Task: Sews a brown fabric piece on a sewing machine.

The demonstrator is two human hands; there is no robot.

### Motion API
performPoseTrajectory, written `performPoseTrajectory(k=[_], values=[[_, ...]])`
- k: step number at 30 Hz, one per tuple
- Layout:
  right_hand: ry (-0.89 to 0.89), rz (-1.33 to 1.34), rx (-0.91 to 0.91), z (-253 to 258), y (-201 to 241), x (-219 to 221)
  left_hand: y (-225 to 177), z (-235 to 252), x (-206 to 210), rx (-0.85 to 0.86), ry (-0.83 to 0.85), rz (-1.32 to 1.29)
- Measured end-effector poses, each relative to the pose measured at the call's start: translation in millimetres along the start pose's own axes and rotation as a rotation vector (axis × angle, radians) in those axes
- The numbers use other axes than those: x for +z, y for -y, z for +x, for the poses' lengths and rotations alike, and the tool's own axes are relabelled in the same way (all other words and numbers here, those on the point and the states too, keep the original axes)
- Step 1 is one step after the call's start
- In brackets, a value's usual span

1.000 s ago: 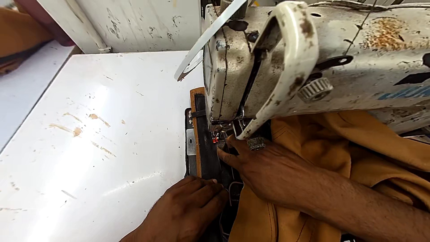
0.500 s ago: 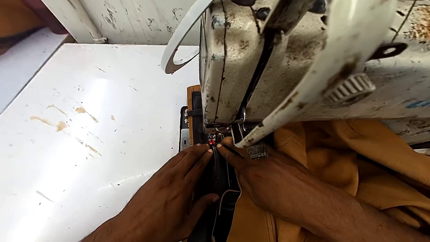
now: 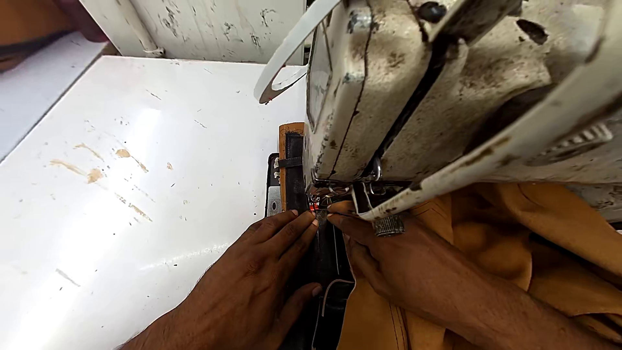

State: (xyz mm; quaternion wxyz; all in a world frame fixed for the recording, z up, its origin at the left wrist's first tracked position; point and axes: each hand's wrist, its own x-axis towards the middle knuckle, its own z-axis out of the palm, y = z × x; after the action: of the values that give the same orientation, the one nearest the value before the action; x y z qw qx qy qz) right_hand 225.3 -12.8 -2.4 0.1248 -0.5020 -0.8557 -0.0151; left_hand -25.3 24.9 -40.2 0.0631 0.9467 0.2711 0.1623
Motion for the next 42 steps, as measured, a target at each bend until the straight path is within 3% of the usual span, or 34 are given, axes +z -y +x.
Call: performPoseTrajectory(k=[8,37,42], values=[[0.033,-0.091,0.029,3.5,-0.4,9.1,-4.2,0.3,4.4,-0.026,-0.028,0.052],[-0.037,-0.040,0.116,7.1,-10.1,17.7,0.1,4.0,5.0,-0.022,-0.036,0.168],[0.050,-0.046,0.041,-14.7,-51.9,45.5,0.2,3.5,5.6,-0.030,-0.016,0.189]])
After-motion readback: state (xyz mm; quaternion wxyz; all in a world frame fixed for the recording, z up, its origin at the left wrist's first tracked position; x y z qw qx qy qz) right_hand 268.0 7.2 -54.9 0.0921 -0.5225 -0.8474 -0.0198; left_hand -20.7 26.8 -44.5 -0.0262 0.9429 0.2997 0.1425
